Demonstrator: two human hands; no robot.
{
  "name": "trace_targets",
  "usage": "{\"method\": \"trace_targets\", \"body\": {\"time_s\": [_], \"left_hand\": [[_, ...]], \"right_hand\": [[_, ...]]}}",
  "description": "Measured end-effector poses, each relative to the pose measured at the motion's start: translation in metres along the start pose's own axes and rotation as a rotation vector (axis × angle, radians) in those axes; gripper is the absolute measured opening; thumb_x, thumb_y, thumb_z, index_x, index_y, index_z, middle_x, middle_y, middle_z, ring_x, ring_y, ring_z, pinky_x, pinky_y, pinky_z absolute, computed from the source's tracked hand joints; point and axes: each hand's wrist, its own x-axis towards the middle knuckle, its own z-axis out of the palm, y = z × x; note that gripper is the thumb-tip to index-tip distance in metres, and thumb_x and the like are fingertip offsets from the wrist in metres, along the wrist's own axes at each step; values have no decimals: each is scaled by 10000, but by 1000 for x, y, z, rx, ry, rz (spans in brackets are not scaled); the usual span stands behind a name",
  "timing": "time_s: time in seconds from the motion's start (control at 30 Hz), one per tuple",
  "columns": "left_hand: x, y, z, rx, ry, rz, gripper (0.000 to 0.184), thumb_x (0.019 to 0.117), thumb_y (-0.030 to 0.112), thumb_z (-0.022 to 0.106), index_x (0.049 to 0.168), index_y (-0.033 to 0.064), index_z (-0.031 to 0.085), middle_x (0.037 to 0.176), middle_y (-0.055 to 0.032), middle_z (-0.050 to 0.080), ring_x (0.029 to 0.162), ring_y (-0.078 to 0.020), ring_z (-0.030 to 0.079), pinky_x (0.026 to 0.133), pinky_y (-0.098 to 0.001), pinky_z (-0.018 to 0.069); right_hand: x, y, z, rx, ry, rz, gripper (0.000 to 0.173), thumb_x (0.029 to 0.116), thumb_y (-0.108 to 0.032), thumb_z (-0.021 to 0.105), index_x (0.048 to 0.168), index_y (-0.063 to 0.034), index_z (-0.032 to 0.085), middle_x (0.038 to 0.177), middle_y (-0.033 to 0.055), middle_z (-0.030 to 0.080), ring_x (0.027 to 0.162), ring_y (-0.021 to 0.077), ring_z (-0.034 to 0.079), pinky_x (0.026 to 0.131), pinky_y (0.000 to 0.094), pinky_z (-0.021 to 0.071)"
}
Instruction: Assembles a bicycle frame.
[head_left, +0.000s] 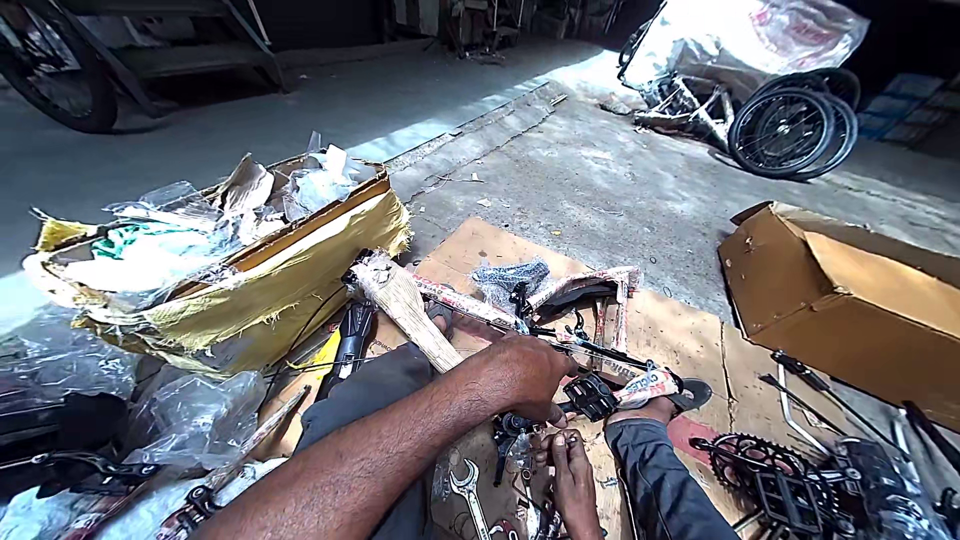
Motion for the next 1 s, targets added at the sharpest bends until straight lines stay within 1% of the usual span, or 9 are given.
{"method": "trace_targets", "body": {"time_s": [0.17, 0.27, 0.37, 0.47, 0.57, 0.67, 0.77, 0.87, 1.0], "left_hand": [[-9, -2, -3, 13, -20, -5, 629, 898, 526, 732, 1429, 225, 582, 1114, -91, 709, 1048, -296, 665, 888, -556, 526], [-10, -2, -3, 10, -24, -1, 633, 901, 525, 735, 1433, 222, 575, 1116, -96, 705, 1045, -294, 665, 900, -553, 518], [-9, -3, 0, 20, -20, 5, 621, 899, 522, 735, 1416, 211, 587, 1111, -94, 700, 1038, -294, 664, 903, -559, 519], [-8, -2, 1, 18, -35, 2, 635, 903, 524, 732, 1437, 219, 575, 1163, -100, 689, 1081, -294, 648, 958, -555, 490], [-3, 0, 3, 24, -64, 2, 654, 901, 543, 731, 1447, 225, 563, 1187, -107, 684, 1100, -302, 643, 974, -564, 481], [1, 2, 7, 30, -87, 6, 649, 904, 553, 724, 1445, 234, 562, 1189, -107, 686, 1101, -305, 647, 961, -565, 494], [2, 2, 9, 22, -98, 2, 635, 908, 537, 726, 1446, 244, 563, 1202, -102, 691, 1126, -305, 640, 973, -557, 486], [3, 1, 8, 57, -119, 0, 647, 909, 539, 723, 1463, 253, 549, 1210, -103, 682, 1116, -305, 641, 960, -555, 489], [8, 6, 6, 67, -126, 3, 642, 920, 543, 707, 1469, 253, 542, 1213, -107, 683, 1123, -306, 641, 965, -553, 492]], "right_hand": [[-5, -6, 26, -275, 20, -368, 421, 1089, -347, 367, 1051, -25, 635, 918, 50, 717, 804, 144, 714, 723, 357, 617], [-9, -2, 38, -348, 83, -402, 350, 1069, -285, 400, 1008, -51, 653, 937, 64, 714, 842, 152, 717, 760, 345, 614], [5, -2, 31, -116, 162, -197, 364, 1083, -233, 371, 1048, 3, 646, 876, 47, 748, 783, 143, 749, 755, 350, 646], [27, 4, 10, 415, 227, 222, 407, 1141, -231, 250, 1127, 63, 531, 876, 139, 704, 716, 221, 735, 707, 378, 650], [46, 45, -15, 846, 306, 677, 367, 1145, -277, 312, 1121, 28, 516, 899, 170, 715, 732, 270, 734, 696, 424, 641], [49, 54, -18, 910, 371, 794, 324, 1137, -266, 354, 1090, 9, 519, 847, 154, 718, 693, 250, 731, 659, 401, 640], [37, 23, -9, 711, 418, 550, 403, 1154, -272, 252, 1118, 44, 500, 861, 156, 708, 660, 246, 724, 636, 405, 641], [26, 4, -5, 315, 271, 146, 430, 1130, -215, 251, 1095, 69, 571, 912, 132, 725, 759, 202, 740, 742, 374, 649], [20, -9, 13, -297, 145, -112, 425, 1076, -324, 333, 1040, -61, 665, 826, 17, 724, 770, 162, 717, 719, 411, 594]]}}
